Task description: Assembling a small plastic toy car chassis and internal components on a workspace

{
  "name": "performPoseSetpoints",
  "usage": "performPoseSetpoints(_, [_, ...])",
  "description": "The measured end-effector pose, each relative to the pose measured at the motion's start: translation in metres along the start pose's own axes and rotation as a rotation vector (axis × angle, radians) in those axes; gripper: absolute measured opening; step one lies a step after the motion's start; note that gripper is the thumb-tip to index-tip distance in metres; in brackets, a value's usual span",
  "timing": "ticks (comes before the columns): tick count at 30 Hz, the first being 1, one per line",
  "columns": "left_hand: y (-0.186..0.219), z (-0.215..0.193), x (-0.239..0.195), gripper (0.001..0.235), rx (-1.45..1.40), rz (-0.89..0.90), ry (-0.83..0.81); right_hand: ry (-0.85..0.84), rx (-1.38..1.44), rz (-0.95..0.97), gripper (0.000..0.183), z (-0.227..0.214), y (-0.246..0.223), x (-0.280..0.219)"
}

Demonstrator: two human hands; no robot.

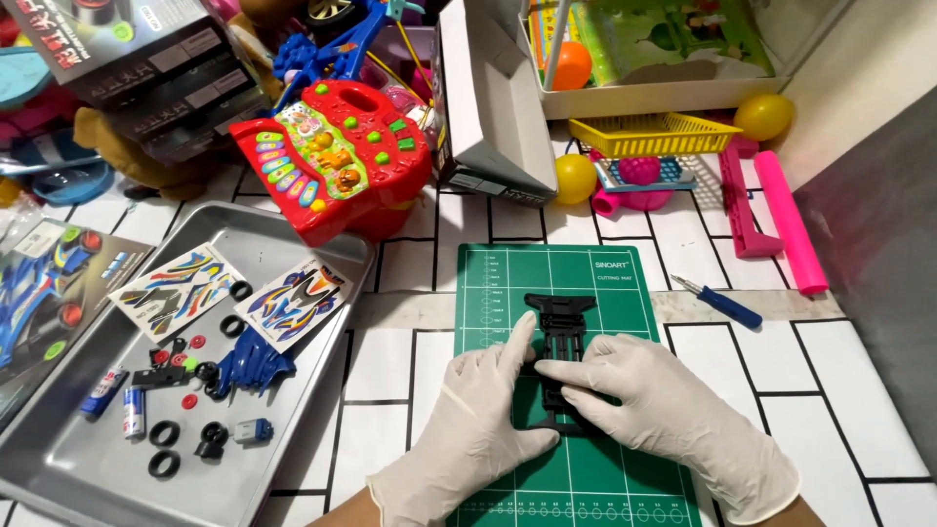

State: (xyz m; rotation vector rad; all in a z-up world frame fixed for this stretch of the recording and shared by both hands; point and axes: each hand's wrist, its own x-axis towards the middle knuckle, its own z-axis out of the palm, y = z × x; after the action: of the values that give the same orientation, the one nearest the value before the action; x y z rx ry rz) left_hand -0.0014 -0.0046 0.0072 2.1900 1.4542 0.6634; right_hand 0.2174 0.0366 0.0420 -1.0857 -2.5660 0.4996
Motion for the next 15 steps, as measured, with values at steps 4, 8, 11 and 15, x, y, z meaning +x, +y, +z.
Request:
performPoseSetpoints(4, [0.000,-0.005,-0.001,0.128,-0.020,0.042,0.023,0.178,0.089,-0.163,0.034,-0.003,-0.004,0.004])
performPoseSetpoints(8, [0.009,-0.023,-0.002,0.134,-0.079,0.043,-0.001,0.308,0.063,-0.279,0.034,-0.014,-0.013,0.008])
performPoseSetpoints(11, [0.007,-0.034,-0.014,0.125,-0.081,0.081,0.126,0.362,0.033,-0.254,0.036,-0.015,-0.012,0.008])
performPoseSetpoints(15, [-0.002,-0.088,-0.044,0.093,-0.121,0.030,0.112,0.409,-0.011,-0.257,0.036,-0.021,-0.015,0.009])
